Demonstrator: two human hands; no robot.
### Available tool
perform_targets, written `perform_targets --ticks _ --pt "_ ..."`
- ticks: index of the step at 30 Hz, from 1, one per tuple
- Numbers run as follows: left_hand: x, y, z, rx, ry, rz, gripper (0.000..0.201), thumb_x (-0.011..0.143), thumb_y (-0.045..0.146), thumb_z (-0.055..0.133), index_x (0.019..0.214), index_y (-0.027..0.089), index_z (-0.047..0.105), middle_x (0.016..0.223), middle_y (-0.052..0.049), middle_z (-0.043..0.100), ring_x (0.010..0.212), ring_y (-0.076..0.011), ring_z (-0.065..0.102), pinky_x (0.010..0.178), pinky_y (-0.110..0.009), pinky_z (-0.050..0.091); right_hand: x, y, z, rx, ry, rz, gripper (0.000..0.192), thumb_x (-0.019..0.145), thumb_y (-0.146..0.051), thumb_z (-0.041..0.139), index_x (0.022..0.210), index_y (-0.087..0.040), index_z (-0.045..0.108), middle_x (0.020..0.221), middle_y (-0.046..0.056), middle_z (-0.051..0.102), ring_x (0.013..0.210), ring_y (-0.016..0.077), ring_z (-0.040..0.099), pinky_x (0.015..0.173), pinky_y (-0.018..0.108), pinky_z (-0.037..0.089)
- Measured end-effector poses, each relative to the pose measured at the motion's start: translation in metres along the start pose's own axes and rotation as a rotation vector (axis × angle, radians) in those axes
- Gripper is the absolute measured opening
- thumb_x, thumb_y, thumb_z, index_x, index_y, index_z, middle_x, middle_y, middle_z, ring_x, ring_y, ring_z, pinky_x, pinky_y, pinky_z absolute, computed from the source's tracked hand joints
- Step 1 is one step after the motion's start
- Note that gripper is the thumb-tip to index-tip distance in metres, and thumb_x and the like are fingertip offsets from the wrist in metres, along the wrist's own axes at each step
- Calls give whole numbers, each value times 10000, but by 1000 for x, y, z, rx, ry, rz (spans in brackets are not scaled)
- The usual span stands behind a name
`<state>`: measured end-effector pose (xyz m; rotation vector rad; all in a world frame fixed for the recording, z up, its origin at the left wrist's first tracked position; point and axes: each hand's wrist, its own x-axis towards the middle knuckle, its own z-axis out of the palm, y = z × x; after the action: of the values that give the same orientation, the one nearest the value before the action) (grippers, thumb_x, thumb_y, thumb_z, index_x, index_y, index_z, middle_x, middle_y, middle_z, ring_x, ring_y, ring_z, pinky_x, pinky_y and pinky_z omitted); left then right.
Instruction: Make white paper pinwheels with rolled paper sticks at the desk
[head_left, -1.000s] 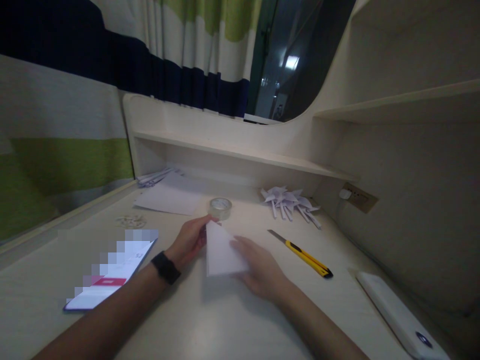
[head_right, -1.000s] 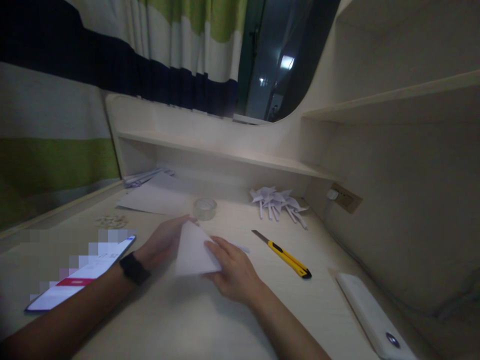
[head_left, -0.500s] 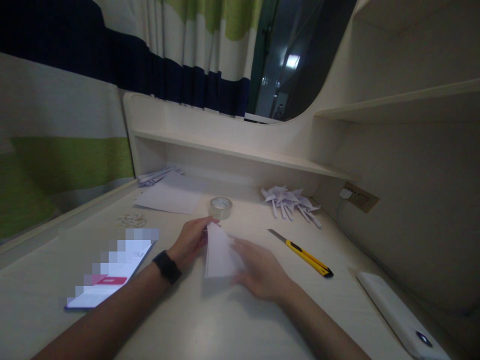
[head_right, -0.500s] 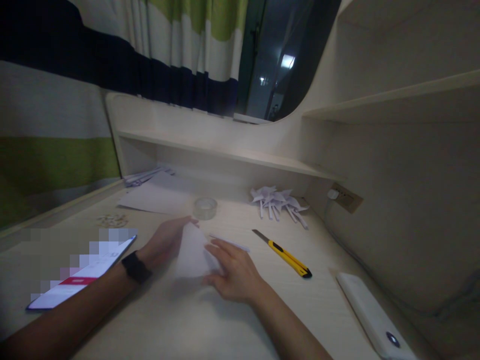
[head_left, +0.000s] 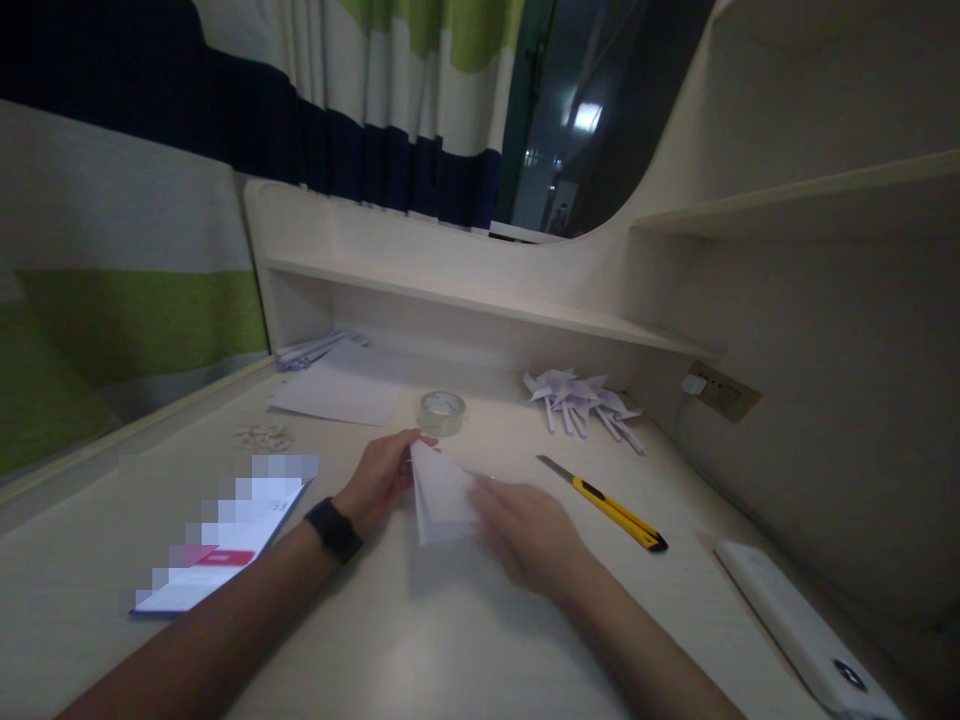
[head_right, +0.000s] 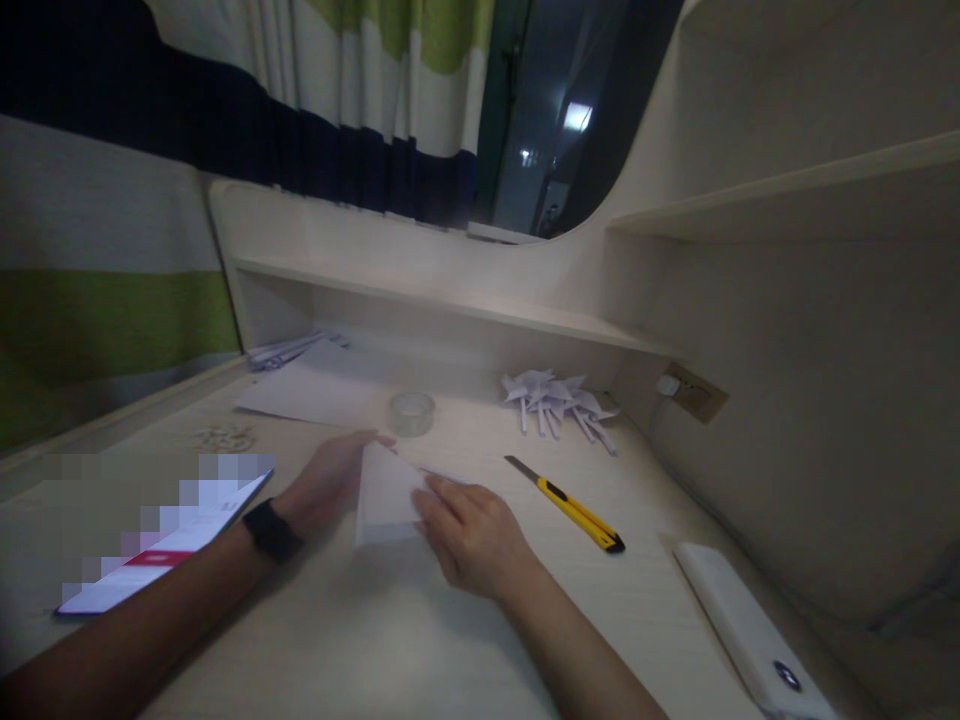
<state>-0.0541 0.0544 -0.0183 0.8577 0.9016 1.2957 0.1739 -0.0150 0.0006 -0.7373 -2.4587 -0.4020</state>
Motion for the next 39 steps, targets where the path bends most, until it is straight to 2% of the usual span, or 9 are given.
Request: perform_targets --ticks 3,5,9,14,18,23,29,33,39 --pt "2 -2 0 -6 -19 -7 272 707 349 713 839 114 677 777 -87 700 653 -184 638 578 -262 489 -2 4 4 -31 77 -10 376 892 -158 438 1259 -144 519 1166 136 654 1011 204 644 843 323 527" --pt "2 -1 3 -17 -81 -30 342 724 401 706 924 126 669 858 -112 708 705 -200 651 625 -285 508 -5 7 8 -50 99 87 358 879 -161 438 1217 -150 555 1082 124 694 896 196 681 778 300 543" --pt "-9 4 11 18 -348 -141 505 756 517 657 1115 163 616 1094 -173 660 913 -277 653 730 -383 530 -10 11 16 -143 175 341 353 860 -196 472 1189 -138 585 1023 143 711 764 208 696 680 287 543" --pt "-26 3 19 260 -586 -108 489 713 348 746 1156 194 607 1160 -157 636 987 -286 635 743 -375 538 -9 8 19 -142 195 477 338 876 -188 448 1175 -131 595 941 132 727 722 197 694 632 253 512" --pt "-25 -2 20 236 -530 -64 453 752 372 704 1152 182 608 1142 -164 638 984 -304 625 694 -384 558 -5 3 18 20 203 580 319 885 -207 421 1142 -149 602 888 104 727 702 201 688 642 270 507" --pt "-22 3 16 187 -492 -74 432 766 376 698 1130 155 626 1046 -160 665 921 -288 637 727 -419 554 3 1 20 491 284 831 195 855 -301 512 987 -194 608 785 53 716 656 191 671 583 264 504" --pt "-25 18 8 343 -578 -76 421 754 350 696 1133 175 633 1061 -155 663 915 -304 642 637 -378 566 4 22 21 1069 341 1095 442 688 -418 720 1019 -190 536 804 51 719 631 208 670 519 287 523" --pt "-25 29 3 412 -634 -61 445 758 346 687 1171 197 617 1071 -152 661 894 -295 645 588 -350 567 1 35 8 1191 182 1163 439 594 -417 795 888 -139 626 752 67 713 590 196 654 487 273 520" --pt "-16 34 -3 449 -473 56 411 722 327 712 1102 177 668 950 -147 690 775 -255 652 491 -277 534 -2 43 7 1326 170 1195 383 609 -339 802 895 -131 656 753 73 722 582 180 658 527 278 548"
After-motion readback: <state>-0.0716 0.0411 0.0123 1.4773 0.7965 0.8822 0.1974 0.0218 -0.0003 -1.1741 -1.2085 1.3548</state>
